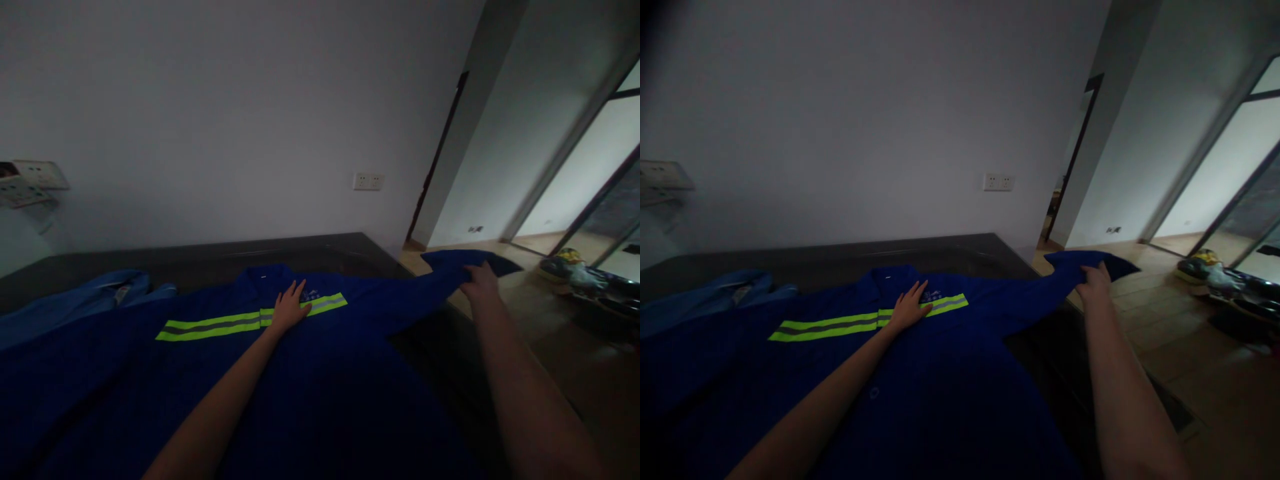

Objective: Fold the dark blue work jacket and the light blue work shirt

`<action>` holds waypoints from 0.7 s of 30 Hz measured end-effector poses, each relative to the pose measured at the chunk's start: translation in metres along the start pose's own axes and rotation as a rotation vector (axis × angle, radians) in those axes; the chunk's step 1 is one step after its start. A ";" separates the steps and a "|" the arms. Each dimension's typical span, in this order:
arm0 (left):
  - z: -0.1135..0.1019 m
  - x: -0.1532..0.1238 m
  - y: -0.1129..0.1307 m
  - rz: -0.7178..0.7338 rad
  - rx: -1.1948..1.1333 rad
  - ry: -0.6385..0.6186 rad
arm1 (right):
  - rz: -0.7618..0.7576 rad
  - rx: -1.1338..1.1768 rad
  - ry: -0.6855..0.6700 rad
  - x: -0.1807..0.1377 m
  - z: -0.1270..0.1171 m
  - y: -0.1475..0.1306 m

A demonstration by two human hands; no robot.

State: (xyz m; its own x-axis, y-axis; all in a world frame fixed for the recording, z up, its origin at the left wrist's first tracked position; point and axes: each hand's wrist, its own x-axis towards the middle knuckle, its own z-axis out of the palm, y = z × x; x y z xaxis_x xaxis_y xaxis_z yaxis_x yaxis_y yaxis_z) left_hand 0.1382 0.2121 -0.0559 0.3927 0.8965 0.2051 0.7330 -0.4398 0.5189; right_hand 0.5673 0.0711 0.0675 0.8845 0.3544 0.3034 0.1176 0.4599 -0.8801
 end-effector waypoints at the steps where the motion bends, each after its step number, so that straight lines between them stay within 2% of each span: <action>1: -0.002 0.003 -0.002 -0.020 -0.107 0.035 | 0.013 0.005 -0.021 -0.003 0.018 -0.005; 3: -0.007 0.006 -0.005 -0.044 -0.347 0.130 | -0.055 -0.024 -0.138 -0.017 0.055 -0.017; 6: -0.019 0.006 -0.007 -0.097 -0.747 0.214 | -0.335 -0.206 -0.363 -0.065 0.110 -0.031; 8: -0.031 0.000 -0.007 -0.178 -1.041 0.147 | -0.500 -0.320 -0.601 -0.112 0.140 -0.033; 11: -0.053 -0.016 -0.013 -0.312 -1.465 -0.079 | -0.599 -0.342 -1.027 -0.191 0.166 -0.017; 13: -0.071 -0.029 -0.023 -0.380 -1.639 -0.197 | -0.605 -0.344 -1.316 -0.240 0.167 0.003; 16: -0.095 -0.049 -0.045 -0.486 -1.682 -0.268 | -0.576 -0.521 -1.654 -0.294 0.151 0.035; 18: -0.108 -0.061 -0.057 -0.598 -1.608 -0.279 | -0.593 -0.697 -1.776 -0.312 0.136 0.049; 21: -0.124 -0.074 -0.065 -0.716 -1.441 -0.288 | -0.654 -0.806 -1.809 -0.321 0.122 0.057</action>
State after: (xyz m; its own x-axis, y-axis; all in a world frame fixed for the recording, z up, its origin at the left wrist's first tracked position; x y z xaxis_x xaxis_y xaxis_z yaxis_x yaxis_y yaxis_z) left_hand -0.0079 0.1811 -0.0020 0.4260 0.7721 -0.4716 -0.2294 0.5964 0.7692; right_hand 0.2353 0.0828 -0.0353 -0.6340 0.7710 0.0602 0.7266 0.6206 -0.2950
